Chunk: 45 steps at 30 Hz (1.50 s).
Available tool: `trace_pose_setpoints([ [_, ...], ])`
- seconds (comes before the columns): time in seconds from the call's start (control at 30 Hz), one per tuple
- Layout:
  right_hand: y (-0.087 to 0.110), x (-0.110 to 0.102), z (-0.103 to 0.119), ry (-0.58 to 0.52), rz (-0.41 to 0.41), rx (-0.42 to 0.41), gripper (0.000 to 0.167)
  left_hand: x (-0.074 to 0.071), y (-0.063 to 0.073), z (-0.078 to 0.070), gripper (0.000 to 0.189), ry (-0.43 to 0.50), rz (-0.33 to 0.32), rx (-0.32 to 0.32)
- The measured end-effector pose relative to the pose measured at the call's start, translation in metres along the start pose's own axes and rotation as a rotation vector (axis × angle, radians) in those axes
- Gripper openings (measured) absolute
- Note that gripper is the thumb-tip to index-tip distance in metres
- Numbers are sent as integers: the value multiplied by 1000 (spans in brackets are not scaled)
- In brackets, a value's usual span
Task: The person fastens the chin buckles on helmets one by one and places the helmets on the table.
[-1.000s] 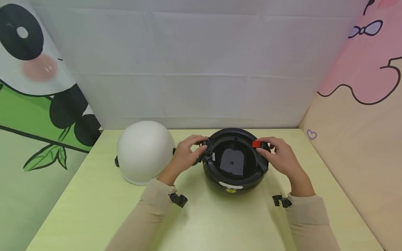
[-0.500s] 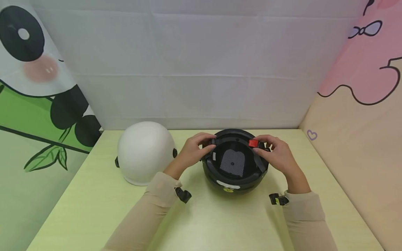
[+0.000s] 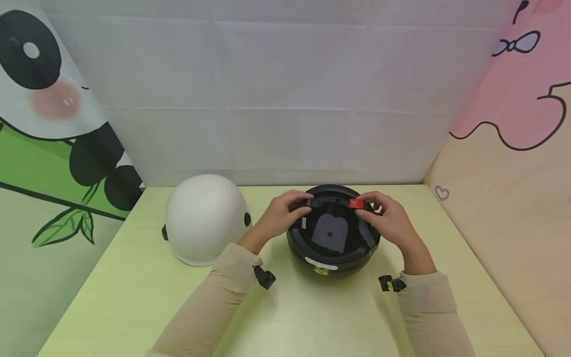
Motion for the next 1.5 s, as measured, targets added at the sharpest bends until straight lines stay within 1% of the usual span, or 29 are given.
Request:
trace_pose_setpoints([
  [0.13,-1,0,3,4,14,3,30,6,-4,-6,33,-20,19,-4],
  [0.27,-3,2,6,-4,23,-8,30,12,-7,-9,33,-18,47,-15],
  [0.4,-4,5,5,-12,31,-16,29,17,-9,-9,33,-12,72,-28],
  [0.53,-4,7,4,-14,39,-23,28,21,-11,-9,33,6,82,-33],
  [0.7,-5,10,3,-13,55,-10,27,24,-12,-12,33,28,103,-29],
  [0.87,-6,14,4,-6,86,11,28,27,-12,-17,32,12,131,-23],
  [1.13,-7,22,9,-48,133,-3,28,30,-13,-18,31,-10,126,-32],
  [1.37,-8,27,4,-57,144,1,25,33,-14,-17,32,-40,117,-75],
  [1.5,-8,29,5,-50,148,-17,25,34,-14,-18,32,-49,123,-97],
])
Point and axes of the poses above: each hand's wrist, its own y-axis away from the middle knuckle, its own x-axis out of the palm, z = x × y, the point moved 7 cm from there along -y, towards the middle knuckle, and after that the axes turned 10 degrees about -x, right-handed, at the moved point
